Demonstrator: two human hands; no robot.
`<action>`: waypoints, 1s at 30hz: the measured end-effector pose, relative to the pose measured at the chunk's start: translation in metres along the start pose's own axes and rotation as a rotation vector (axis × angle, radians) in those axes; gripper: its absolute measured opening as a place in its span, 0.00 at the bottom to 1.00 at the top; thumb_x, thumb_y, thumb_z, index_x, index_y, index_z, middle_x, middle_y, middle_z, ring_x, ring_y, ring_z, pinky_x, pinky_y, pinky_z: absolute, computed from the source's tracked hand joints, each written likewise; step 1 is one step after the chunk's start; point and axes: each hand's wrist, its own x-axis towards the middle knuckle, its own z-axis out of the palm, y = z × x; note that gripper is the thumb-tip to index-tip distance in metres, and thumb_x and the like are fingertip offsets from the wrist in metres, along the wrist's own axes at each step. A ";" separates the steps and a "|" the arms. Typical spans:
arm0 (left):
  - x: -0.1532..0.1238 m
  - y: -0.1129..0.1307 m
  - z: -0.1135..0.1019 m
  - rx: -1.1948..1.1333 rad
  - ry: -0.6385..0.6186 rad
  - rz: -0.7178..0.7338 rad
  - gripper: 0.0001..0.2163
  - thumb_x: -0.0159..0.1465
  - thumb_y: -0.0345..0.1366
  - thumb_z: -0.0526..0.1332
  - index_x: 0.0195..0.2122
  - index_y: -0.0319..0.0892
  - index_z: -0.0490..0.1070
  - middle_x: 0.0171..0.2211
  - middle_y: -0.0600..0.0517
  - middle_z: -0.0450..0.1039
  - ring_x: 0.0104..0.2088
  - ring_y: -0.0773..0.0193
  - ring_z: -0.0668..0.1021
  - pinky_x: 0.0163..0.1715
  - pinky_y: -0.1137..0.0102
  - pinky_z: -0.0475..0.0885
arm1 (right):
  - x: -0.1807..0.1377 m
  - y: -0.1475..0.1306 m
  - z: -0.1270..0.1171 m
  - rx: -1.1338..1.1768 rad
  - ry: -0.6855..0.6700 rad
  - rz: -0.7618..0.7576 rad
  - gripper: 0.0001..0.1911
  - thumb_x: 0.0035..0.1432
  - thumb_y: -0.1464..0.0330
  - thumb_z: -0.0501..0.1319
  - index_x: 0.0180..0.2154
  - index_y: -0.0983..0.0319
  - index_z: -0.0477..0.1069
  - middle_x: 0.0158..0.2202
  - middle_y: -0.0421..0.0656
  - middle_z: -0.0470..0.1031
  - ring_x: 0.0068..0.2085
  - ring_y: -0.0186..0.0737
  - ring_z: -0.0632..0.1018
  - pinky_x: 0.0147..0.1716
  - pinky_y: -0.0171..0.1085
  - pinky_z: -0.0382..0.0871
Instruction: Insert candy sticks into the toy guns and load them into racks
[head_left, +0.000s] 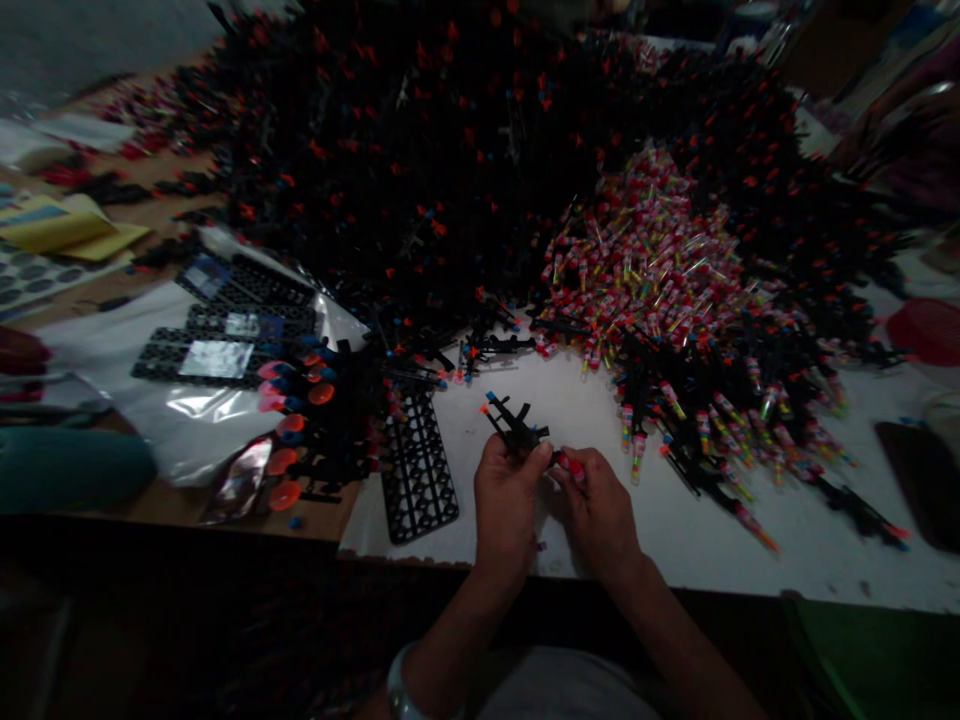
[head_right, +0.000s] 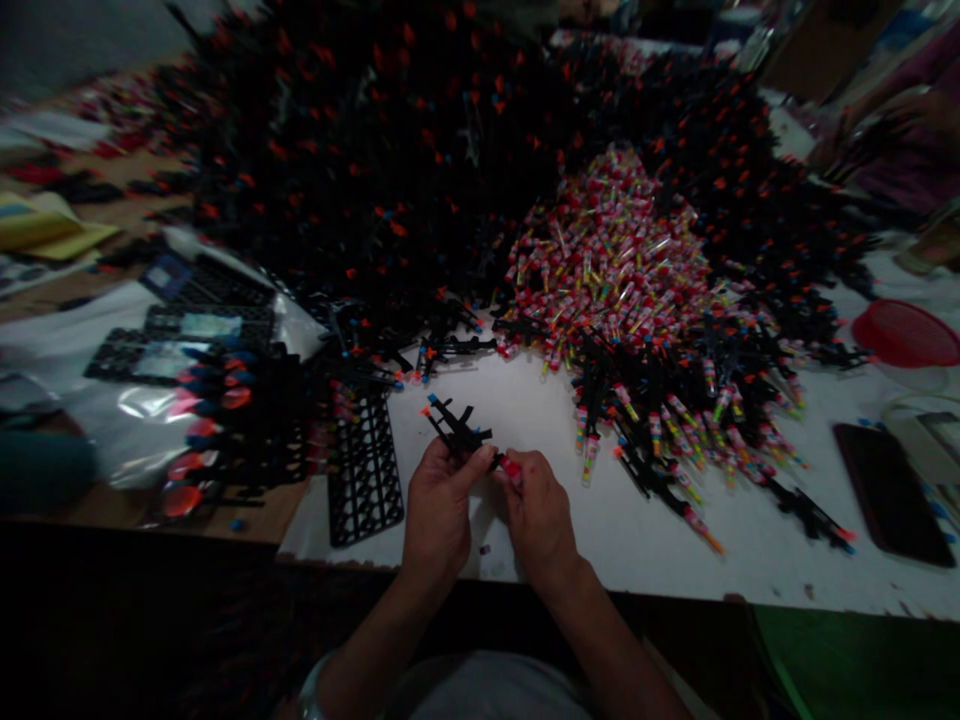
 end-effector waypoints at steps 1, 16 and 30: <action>0.000 0.001 0.001 -0.009 0.004 -0.003 0.12 0.50 0.33 0.68 0.34 0.40 0.69 0.29 0.56 0.72 0.30 0.70 0.73 0.34 0.74 0.67 | 0.001 -0.002 0.000 -0.007 0.022 0.015 0.10 0.63 0.65 0.52 0.43 0.61 0.66 0.34 0.45 0.74 0.34 0.41 0.77 0.32 0.37 0.72; 0.046 0.041 0.017 0.884 -0.168 0.550 0.13 0.62 0.33 0.56 0.48 0.41 0.69 0.53 0.43 0.68 0.53 0.54 0.68 0.51 0.60 0.63 | 0.044 0.043 -0.074 -0.507 0.481 0.037 0.18 0.62 0.61 0.55 0.51 0.64 0.67 0.46 0.56 0.69 0.49 0.53 0.70 0.46 0.50 0.65; 0.051 0.032 -0.015 1.636 -0.179 0.727 0.13 0.64 0.27 0.50 0.46 0.39 0.70 0.48 0.44 0.72 0.48 0.53 0.71 0.47 0.59 0.64 | 0.096 0.052 -0.009 -0.569 -0.221 -0.205 0.19 0.52 0.81 0.55 0.47 0.68 0.69 0.53 0.58 0.66 0.54 0.53 0.65 0.52 0.49 0.63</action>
